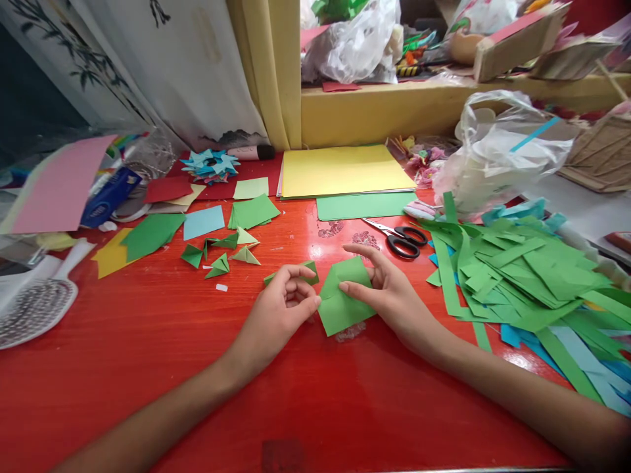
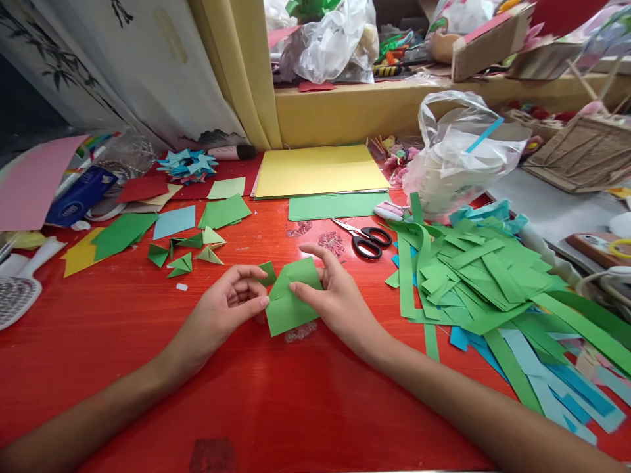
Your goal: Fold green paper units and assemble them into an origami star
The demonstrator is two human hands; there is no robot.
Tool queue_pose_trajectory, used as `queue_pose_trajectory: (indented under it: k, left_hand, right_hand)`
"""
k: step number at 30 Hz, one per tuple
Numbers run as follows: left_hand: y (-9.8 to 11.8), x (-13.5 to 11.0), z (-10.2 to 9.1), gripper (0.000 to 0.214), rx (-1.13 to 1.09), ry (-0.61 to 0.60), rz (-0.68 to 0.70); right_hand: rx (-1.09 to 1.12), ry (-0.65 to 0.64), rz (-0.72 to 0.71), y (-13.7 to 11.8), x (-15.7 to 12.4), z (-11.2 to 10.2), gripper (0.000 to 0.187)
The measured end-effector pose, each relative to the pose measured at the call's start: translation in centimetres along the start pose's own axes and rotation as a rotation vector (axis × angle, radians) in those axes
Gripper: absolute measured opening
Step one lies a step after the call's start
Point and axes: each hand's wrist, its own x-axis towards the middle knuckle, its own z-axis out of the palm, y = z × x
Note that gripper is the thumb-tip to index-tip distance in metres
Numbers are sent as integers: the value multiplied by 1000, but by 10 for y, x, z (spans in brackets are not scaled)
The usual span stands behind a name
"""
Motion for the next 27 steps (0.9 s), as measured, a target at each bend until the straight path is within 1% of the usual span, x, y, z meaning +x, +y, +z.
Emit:
queue_pose_trajectory:
  k: [4, 6, 9, 11, 13, 16, 21, 27]
  left_hand:
    - [1, -2, 0, 17, 88, -3, 6]
    - [2, -3, -1, 16, 134, -2, 3]
    - [4, -4, -1, 21, 108, -10, -31]
    - [5, -4, -2, 21, 48, -30, -53]
    - [6, -3, -3, 20, 12, -36, -59]
    - [6, -2, -4, 22, -13, -34, -44]
    - [6, -2, -4, 23, -42, -35, -37]
    - [8, -3, -4, 21, -95, -68, -45]
  right_hand:
    - [-19, -134, 19, 1, 0, 0, 54]
    - [-40, -163, 28, 1, -1, 1, 52]
    - [-78, -90, 11, 2, -3, 2, 44]
    - [-128, -27, -41, 2, -4, 3, 37]
    - [-191, -6, -97, 2, -6, 3, 30]
    - [-246, -17, -121, 2, -8, 3, 24]
    - [-238, -33, -150, 0, -11, 3, 25]
    - [-148, -55, -99, -2, -11, 3, 22]
